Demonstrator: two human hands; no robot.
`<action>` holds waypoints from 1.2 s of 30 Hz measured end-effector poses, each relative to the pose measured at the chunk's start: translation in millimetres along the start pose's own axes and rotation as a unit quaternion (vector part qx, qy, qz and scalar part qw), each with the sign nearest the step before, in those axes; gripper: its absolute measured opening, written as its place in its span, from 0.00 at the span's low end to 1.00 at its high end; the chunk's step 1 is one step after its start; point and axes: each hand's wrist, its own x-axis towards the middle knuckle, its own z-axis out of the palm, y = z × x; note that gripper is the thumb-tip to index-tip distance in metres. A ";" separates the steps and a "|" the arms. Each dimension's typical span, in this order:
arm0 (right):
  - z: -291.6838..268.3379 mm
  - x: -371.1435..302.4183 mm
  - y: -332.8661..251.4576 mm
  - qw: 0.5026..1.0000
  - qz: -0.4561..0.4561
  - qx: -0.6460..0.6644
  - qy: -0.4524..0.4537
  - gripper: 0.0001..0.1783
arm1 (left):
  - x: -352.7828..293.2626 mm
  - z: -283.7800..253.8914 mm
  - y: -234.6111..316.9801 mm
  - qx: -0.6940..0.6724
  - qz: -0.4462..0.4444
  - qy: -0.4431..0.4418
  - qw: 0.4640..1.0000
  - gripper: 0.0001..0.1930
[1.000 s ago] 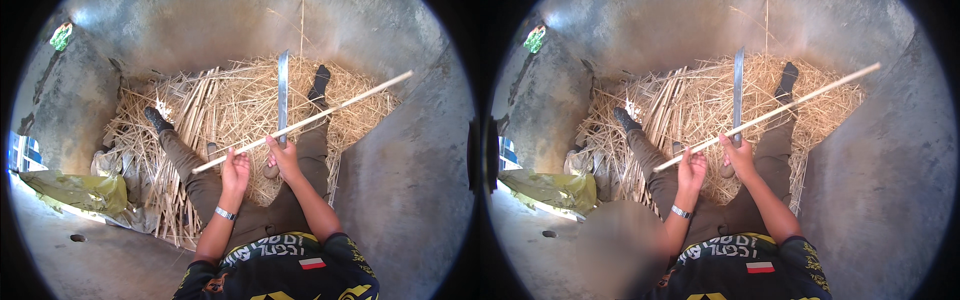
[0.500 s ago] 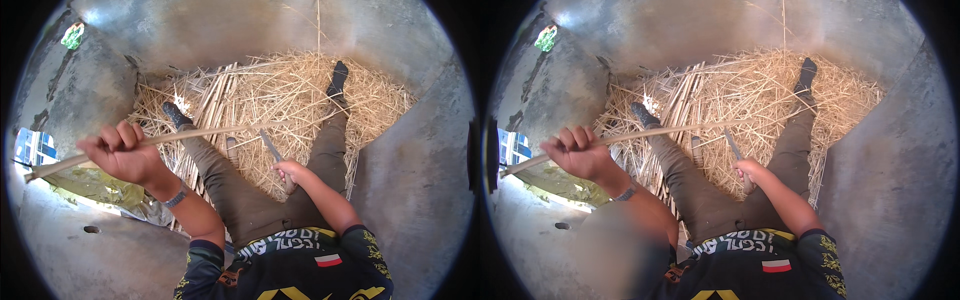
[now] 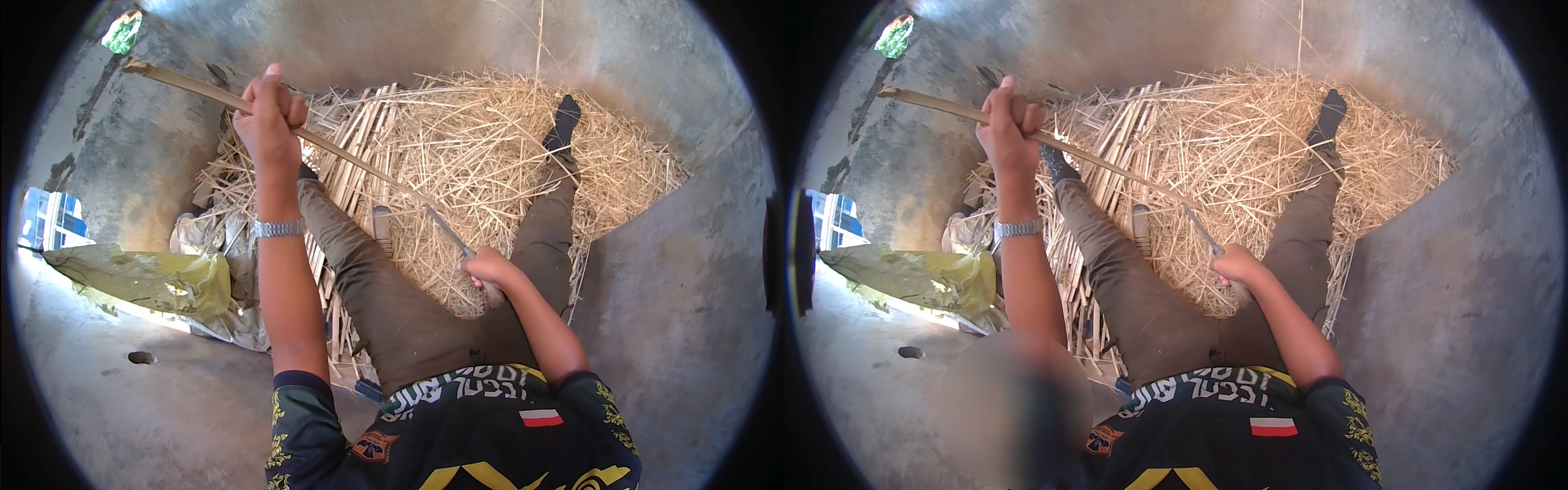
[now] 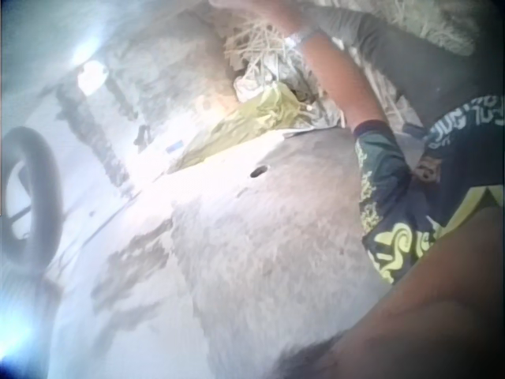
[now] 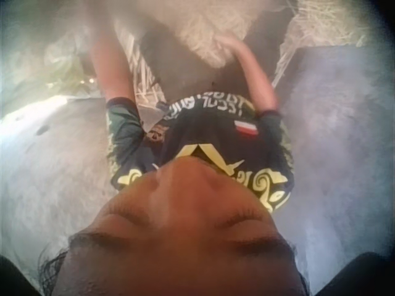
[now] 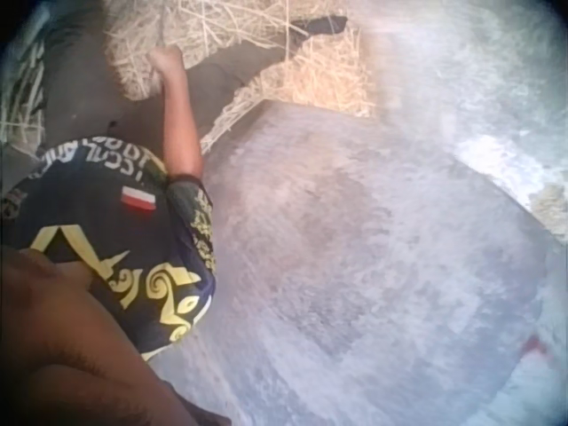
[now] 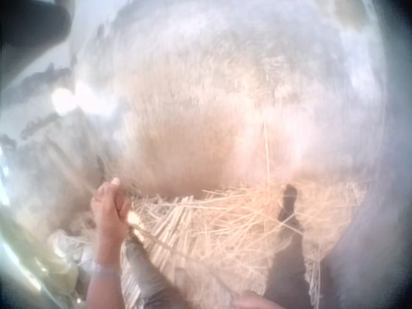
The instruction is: The person sits on a concrete floor and uses a large knife to split long bamboo sticks into thin strips. They hold the bamboo with their left hand and strike it with the knife in their right hand, creating a pile of processed strips.
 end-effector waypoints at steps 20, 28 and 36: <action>-63.3 -139.5 -69.9 0.921 -0.116 -0.304 0.217 0.21 | 21.9 18.8 -26.8 -0.081 -0.033 -0.009 0.996 0.27; 12.3 -60.0 -56.2 0.935 -0.148 0.321 0.029 0.16 | 0.6 84.7 -24.7 -0.023 -0.029 -0.042 0.998 0.20; 39.7 -4.0 -25.4 0.977 -0.082 0.171 0.103 0.13 | -26.4 100.5 -20.5 0.000 0.001 -0.084 0.996 0.26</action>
